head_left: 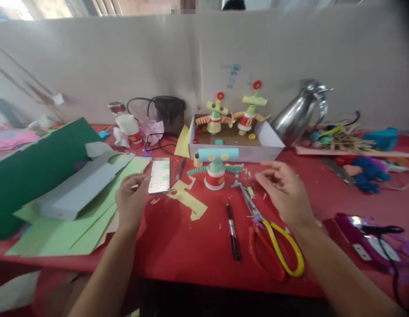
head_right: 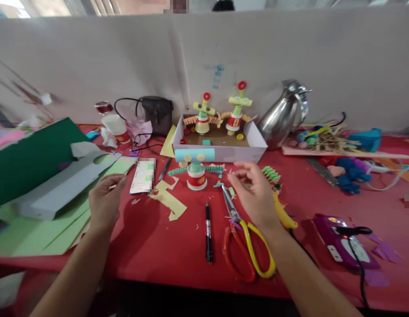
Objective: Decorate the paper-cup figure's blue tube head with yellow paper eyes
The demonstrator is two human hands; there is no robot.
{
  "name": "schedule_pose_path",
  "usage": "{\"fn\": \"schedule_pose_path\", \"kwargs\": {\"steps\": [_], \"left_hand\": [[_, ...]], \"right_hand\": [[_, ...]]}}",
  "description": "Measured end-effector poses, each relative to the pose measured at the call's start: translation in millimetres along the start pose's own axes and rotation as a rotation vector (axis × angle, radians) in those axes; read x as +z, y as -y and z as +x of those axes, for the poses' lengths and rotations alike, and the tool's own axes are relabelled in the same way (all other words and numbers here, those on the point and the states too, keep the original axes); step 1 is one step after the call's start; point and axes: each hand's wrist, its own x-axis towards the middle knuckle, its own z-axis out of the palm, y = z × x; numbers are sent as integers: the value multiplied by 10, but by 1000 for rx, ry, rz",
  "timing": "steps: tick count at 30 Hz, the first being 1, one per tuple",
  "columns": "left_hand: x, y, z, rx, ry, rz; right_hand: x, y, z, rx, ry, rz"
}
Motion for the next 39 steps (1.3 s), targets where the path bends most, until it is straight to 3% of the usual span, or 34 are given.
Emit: {"fn": "schedule_pose_path", "kwargs": {"steps": [4,8,11,16,18,23,28,33,36,39], "left_hand": [[-256,302,-118,213,124,353],[-218,235,-254,428,212,574],[-190,111,-336,423,214,716],[-222,41,-390,353,190,820],[-221,37,-398,368,217,836],[-202,4,-412,390,291,859],[-198,3,-404,365,327,849],[-208,6,-385,385,327,855],[-221,41,-351,399,344,851],[-205,133,-308,435,318,804]], "right_hand": [[-172,54,-263,8,32,-169],[-210,103,-427,-139,81,-308],[-183,89,-558,-329,242,-404],[-78,-18,-769,-568,653,-652],[-24,-38,-790,-647,715,-768],[90,23,-717,-787,742,-925],[163,36,-653,-841,804,-940],[173,28,-605,-984,812,-920],[109,104,-572,-1021,692,-767],[41,211,-551,-927,398,-503]]}}
